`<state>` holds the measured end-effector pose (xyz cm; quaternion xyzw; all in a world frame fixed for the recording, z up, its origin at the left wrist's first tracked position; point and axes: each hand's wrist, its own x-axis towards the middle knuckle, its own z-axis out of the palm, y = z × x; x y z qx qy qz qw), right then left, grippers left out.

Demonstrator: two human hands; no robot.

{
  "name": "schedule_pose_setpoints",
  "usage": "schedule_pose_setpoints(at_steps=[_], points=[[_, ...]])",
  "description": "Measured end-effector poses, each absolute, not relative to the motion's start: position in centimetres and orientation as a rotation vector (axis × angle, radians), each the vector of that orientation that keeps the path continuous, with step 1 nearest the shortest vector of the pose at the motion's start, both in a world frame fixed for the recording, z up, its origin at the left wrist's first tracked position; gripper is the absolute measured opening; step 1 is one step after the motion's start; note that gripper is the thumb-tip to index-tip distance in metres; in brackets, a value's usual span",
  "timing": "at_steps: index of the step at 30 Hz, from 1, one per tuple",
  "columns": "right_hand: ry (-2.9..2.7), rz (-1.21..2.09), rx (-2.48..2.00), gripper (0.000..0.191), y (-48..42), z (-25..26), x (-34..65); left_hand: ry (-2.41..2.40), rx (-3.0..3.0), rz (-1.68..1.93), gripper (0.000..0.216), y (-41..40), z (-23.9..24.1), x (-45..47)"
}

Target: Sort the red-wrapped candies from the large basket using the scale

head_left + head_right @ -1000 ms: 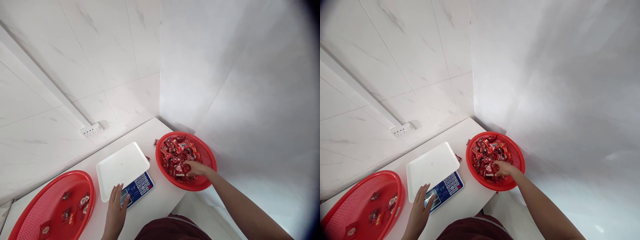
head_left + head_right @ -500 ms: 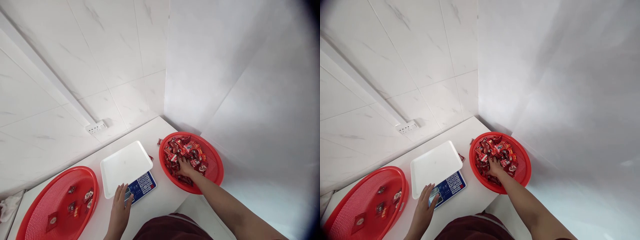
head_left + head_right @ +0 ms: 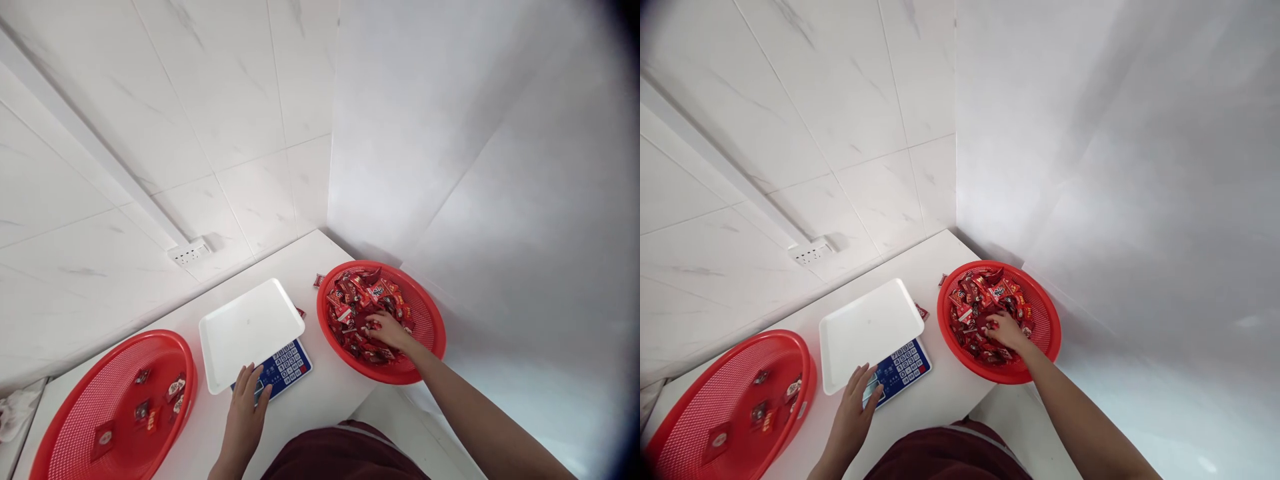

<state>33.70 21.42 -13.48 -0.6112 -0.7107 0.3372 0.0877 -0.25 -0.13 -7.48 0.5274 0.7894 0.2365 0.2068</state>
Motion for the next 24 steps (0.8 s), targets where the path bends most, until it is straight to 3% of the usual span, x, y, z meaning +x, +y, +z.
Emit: schedule_pose_setpoints(at_steps=[7, 11, 15, 20, 24], points=[[-2.07, 0.738, -2.16, 0.043, 20.7, -12.2, 28.1, 2.133, 1.538, 0.649, 0.042, 1.1, -6.4, 0.7], [-1.993, 0.734, -2.151, 0.033, 20.1, -12.3, 27.1, 2.097, 1.545, 0.647, 0.041, 1.6, -5.6, 1.5], [-1.705, 1.091, -1.869, 0.023, 19.4, -10.7, 28.2, 2.015, 1.475, 0.669, 0.039, 2.1, -4.1, 2.7], [-1.031, 1.775, -1.188, 0.045, 16.0, -5.1, 27.2, 1.734, 1.273, 0.753, 0.04, 3.4, -0.4, 6.2], [-0.977, 1.978, -0.986, 0.034, 12.5, -1.1, 23.9, 1.477, 1.097, 0.881, 0.047, 5.0, 1.8, 9.1]])
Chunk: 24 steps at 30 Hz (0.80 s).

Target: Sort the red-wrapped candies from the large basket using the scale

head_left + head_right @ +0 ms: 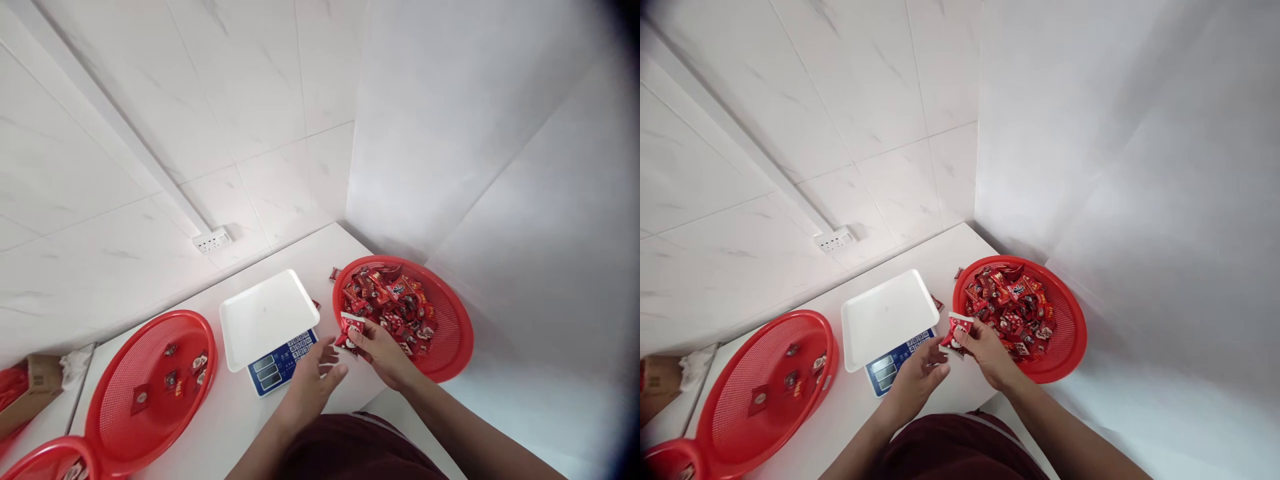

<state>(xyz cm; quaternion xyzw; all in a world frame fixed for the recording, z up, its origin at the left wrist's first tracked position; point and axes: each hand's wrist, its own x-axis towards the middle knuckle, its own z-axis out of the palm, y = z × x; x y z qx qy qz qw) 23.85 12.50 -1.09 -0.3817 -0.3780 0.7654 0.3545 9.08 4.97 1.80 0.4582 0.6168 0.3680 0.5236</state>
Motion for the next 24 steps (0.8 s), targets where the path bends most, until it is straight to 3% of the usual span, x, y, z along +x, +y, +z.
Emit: schedule_pose_setpoints(at_steps=[9, 24], points=[[-1.176, 2.13, -0.943, 0.036, 11.4, 2.3, 21.4, 1.481, 0.823, 1.099, 0.032, 5.0, 3.6, 7.8], [-1.486, 1.981, -1.009, 0.031, 11.9, 2.5, 21.1, 1.522, 0.881, 0.977, 0.03, 3.9, 3.8, 5.4]])
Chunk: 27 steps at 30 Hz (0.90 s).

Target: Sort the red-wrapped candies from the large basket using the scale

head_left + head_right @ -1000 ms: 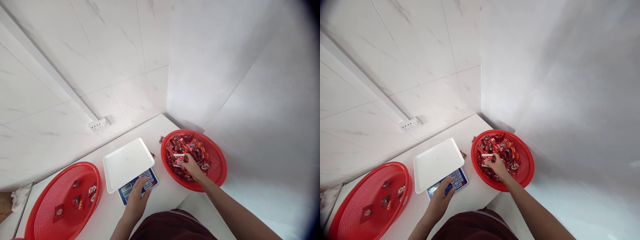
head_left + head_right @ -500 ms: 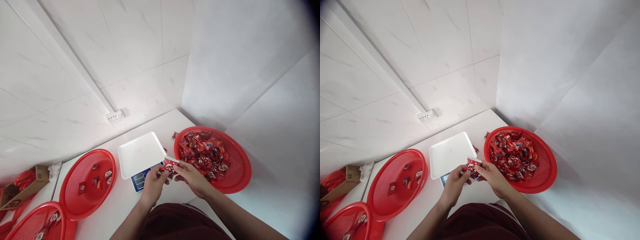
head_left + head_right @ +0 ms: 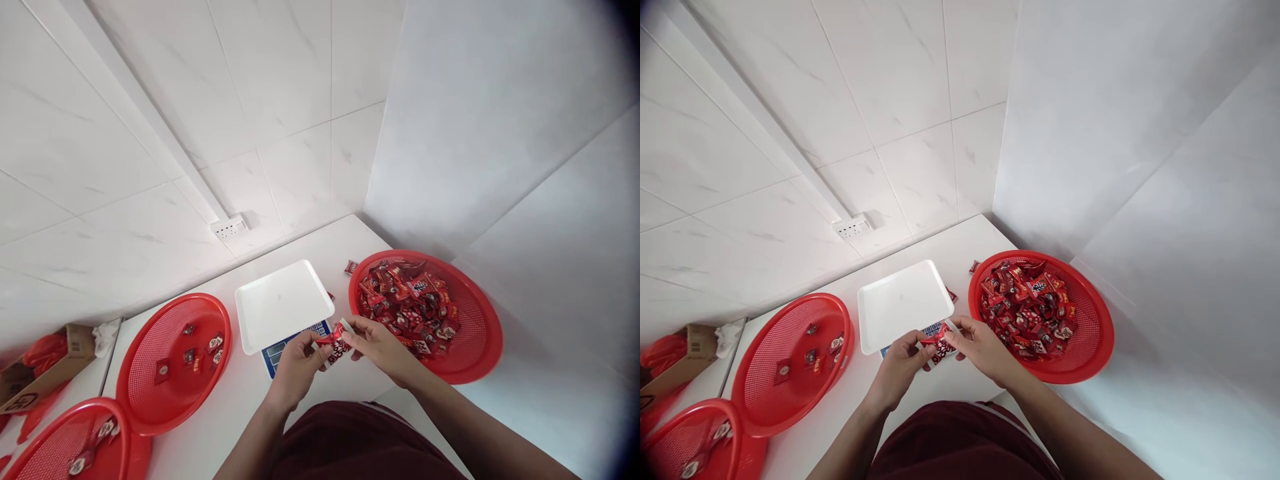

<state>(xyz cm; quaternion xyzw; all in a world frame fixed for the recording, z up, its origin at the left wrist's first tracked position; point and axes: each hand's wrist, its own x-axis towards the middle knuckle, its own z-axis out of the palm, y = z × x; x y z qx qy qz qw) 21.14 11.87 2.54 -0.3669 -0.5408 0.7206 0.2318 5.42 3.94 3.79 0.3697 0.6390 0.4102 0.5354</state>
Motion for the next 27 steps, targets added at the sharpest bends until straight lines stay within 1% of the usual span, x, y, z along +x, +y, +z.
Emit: schedule_pose_setpoints(at_steps=[2, 4, 8, 10, 12, 14, 16, 17, 19, 20, 21, 22, 23, 24, 27], points=[[-1.498, 1.908, -1.014, 0.032, 12.0, 2.1, 21.0, 1.535, 0.903, 0.958, 0.03, 4.0, 3.5, 5.4], [-1.395, 1.907, -1.046, 0.038, 11.8, 1.3, 20.5, 1.516, 0.886, 1.002, 0.032, 4.0, 2.9, 5.7], [-1.057, 2.122, -1.107, 0.041, 11.4, -0.9, 19.5, 1.471, 0.728, 1.126, 0.033, 4.2, 0.9, 5.6], [-1.01, 2.145, -1.157, 0.038, 11.9, -2.0, 19.7, 1.541, 0.671, 1.159, 0.033, 4.3, -0.4, 4.5], [-1.083, 2.026, -1.241, 0.034, 13.1, -3.2, 21.0, 1.676, 0.634, 1.19, 0.035, 4.6, -1.5, 2.6], [-1.259, 1.791, -1.371, 0.032, 14.8, -4.5, 23.2, 1.775, 0.622, 1.2, 0.038, 4.8, -2.4, 0.4], [-1.529, 1.526, -1.524, 0.034, 16.4, -5.8, 25.9, 1.865, 0.562, 1.124, 0.047, 4.8, -3.1, -1.3], [-1.702, 1.394, -1.606, 0.041, 17.1, -6.6, 27.3, 1.912, 0.541, 1.068, 0.056, 4.7, -3.3, -1.8], [-2.004, 1.222, -1.882, 0.071, 17.9, -8.3, 29.5, 1.981, 0.544, 0.965, 0.072, 4.4, -3.6, -2.1], [-2.08, 1.197, -2.037, 0.086, 18.0, -9.1, 30.3, 1.987, 0.568, 0.932, 0.076, 4.2, -3.7, -1.9], [-2.131, 1.191, -2.146, 0.096, 18.1, -10.0, 30.9, 1.972, 0.598, 0.912, 0.076, 4.0, -3.8, -1.5], [-2.143, 1.186, -2.201, 0.101, 18.0, -10.8, 31.2, 1.945, 0.626, 0.902, 0.075, 3.8, -3.8, -1.1], [-2.119, 1.178, -2.191, 0.099, 18.0, -11.5, 31.3, 1.917, 0.649, 0.899, 0.073, 3.7, -3.8, -0.6], [-2.072, 1.156, -2.134, 0.091, 18.0, -12.0, 31.4, 1.89, 0.666, 0.898, 0.07, 3.6, -3.8, -0.2], [-1.899, 1.079, -1.937, 0.052, 18.4, -12.9, 31.4, 1.83, 0.699, 0.896, 0.062, 3.4, -3.8, 0.7]])
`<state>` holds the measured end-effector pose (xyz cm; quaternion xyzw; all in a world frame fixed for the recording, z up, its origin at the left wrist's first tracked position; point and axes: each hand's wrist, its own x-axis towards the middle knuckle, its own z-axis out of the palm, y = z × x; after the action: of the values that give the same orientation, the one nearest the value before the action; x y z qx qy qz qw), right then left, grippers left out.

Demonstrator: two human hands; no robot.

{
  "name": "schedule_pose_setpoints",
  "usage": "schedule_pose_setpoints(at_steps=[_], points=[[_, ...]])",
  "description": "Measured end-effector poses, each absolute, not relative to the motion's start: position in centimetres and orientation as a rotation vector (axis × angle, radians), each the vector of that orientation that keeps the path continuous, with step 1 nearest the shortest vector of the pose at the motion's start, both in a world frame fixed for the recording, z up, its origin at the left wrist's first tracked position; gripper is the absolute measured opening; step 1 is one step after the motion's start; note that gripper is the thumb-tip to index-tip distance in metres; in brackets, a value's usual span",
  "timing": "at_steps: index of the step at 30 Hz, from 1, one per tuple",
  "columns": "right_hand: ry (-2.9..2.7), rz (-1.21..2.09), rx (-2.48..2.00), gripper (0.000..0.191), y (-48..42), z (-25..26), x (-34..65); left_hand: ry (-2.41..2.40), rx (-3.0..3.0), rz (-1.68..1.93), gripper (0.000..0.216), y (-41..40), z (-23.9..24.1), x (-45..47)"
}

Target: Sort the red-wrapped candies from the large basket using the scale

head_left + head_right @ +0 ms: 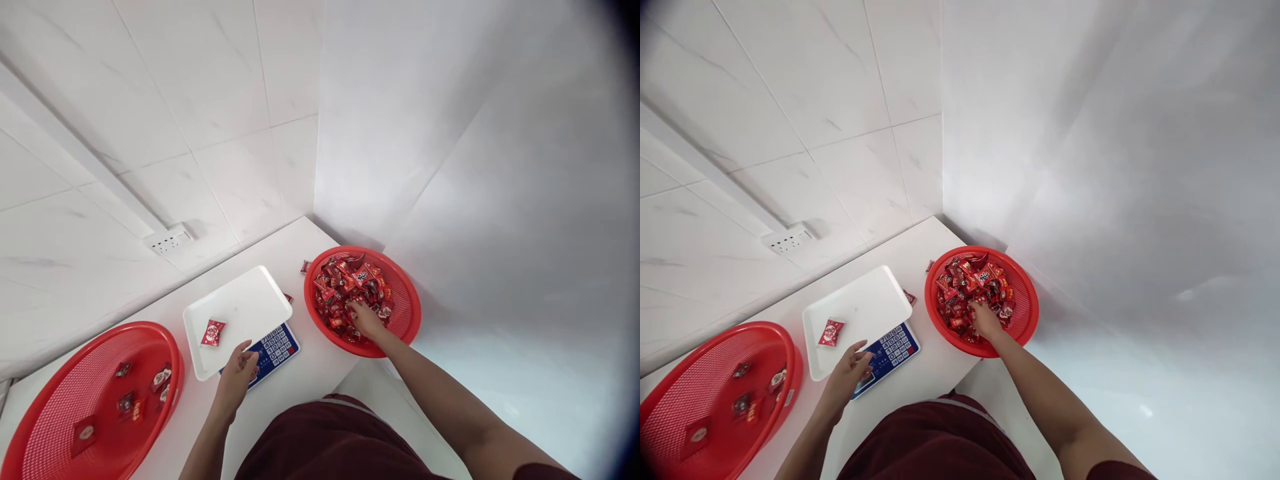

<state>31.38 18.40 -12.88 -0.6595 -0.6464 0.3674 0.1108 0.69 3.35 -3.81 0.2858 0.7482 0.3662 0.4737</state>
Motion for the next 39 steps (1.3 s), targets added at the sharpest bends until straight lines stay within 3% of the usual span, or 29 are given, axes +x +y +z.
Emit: schedule_pose_setpoints(at_steps=[4, 10, 18, 26, 32, 39], points=[[-1.759, 1.085, -1.898, 0.033, 19.3, -12.1, 32.2, 1.768, 0.719, 0.869, 0.055, 3.0, -3.6, 0.9], [-1.07, 1.627, -1.429, 0.04, 17.9, -7.4, 30.1, 1.598, 0.684, 0.874, 0.047, 3.2, -1.5, 3.2], [-1.336, 1.641, -1.077, 0.027, 12.2, -3.0, 19.8, 1.229, 0.454, 1.063, 0.063, 4.7, 0.2, 8.3], [-0.805, 2.028, -1.156, 0.032, 12.5, -4.6, 18.2, 1.33, 0.353, 1.26, 0.041, 2.8, -1.4, 5.3], [-0.896, 2.171, -1.321, 0.025, 12.8, -6.2, 14.8, 1.358, 0.279, 1.335, 0.033, 0.3, -3.0, 2.2], [-0.996, 2.066, -1.379, 0.047, 12.4, -6.9, 10.0, 1.528, 0.205, 1.34, 0.038, -3.3, -3.6, -2.4]])
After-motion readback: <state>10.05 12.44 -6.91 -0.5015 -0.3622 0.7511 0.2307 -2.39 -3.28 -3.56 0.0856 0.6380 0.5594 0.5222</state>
